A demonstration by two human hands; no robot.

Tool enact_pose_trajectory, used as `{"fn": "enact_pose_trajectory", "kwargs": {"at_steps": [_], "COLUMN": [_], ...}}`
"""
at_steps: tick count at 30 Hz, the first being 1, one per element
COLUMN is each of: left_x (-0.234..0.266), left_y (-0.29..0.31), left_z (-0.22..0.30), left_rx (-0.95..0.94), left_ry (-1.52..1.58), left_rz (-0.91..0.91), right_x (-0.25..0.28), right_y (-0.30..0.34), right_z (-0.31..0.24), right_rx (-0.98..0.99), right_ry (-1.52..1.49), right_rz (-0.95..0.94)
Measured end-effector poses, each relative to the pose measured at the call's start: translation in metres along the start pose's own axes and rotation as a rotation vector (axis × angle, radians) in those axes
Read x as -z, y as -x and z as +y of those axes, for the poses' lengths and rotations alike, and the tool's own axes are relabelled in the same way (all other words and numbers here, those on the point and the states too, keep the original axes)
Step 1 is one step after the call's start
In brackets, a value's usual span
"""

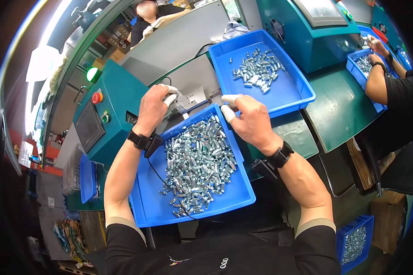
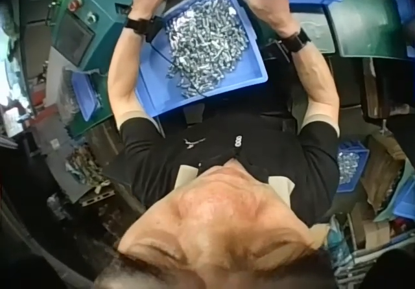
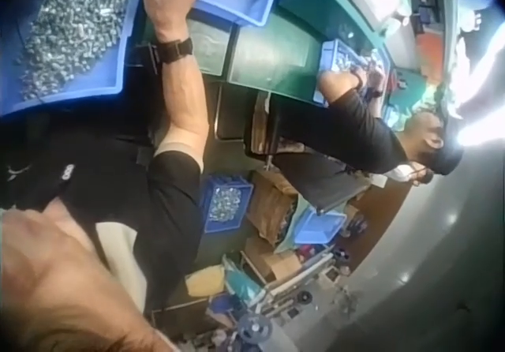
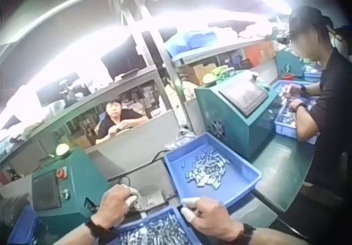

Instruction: The worker is picking up small metal components from a blue tray and inserting them into an assembly machine at a workstation.

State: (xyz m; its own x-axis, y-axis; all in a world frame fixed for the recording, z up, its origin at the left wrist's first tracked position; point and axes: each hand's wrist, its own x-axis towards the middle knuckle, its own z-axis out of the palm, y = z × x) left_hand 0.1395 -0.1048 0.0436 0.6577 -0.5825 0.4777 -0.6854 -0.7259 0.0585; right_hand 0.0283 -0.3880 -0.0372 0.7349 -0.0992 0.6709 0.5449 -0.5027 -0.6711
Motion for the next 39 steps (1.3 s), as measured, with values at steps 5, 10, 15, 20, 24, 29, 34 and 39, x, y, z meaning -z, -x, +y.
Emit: {"fn": "enact_pose_trajectory", "kwargs": {"at_steps": [5, 10, 15, 20, 24, 29, 34, 39], "left_x": [-0.004, -0.004, -0.001, -0.003, -0.004, -0.008, 0.005, 0.027], "left_y": [-0.003, -0.001, 0.000, 0.003, 0.009, 0.018, 0.021, 0.066], "left_z": [0.000, 0.001, 0.002, 0.004, 0.003, -0.003, 0.005, 0.038], "left_rx": [-0.006, 0.022, 0.041, 0.027, 0.004, -0.049, -0.077, -0.006], "left_ry": [-0.024, -0.013, -0.016, -0.023, -0.036, -0.068, -0.126, 0.008], "left_rz": [-0.019, -0.014, -0.015, 0.007, 0.029, 0.049, 0.072, 0.094], "right_x": [0.005, 0.003, 0.004, 0.003, 0.003, 0.003, 0.001, 0.000], "right_y": [0.000, 0.002, 0.002, 0.003, 0.004, 0.005, 0.004, -0.006], "right_z": [-0.003, 0.000, 0.001, -0.001, 0.000, -0.001, -0.003, -0.003], "right_rx": [-0.018, -0.016, -0.009, -0.019, -0.007, 0.053, 0.106, -0.140], "right_ry": [-0.020, -0.029, -0.024, -0.014, 0.008, 0.059, 0.073, -0.074], "right_rz": [-0.021, -0.015, -0.025, -0.020, -0.014, -0.009, 0.010, -0.161]}}
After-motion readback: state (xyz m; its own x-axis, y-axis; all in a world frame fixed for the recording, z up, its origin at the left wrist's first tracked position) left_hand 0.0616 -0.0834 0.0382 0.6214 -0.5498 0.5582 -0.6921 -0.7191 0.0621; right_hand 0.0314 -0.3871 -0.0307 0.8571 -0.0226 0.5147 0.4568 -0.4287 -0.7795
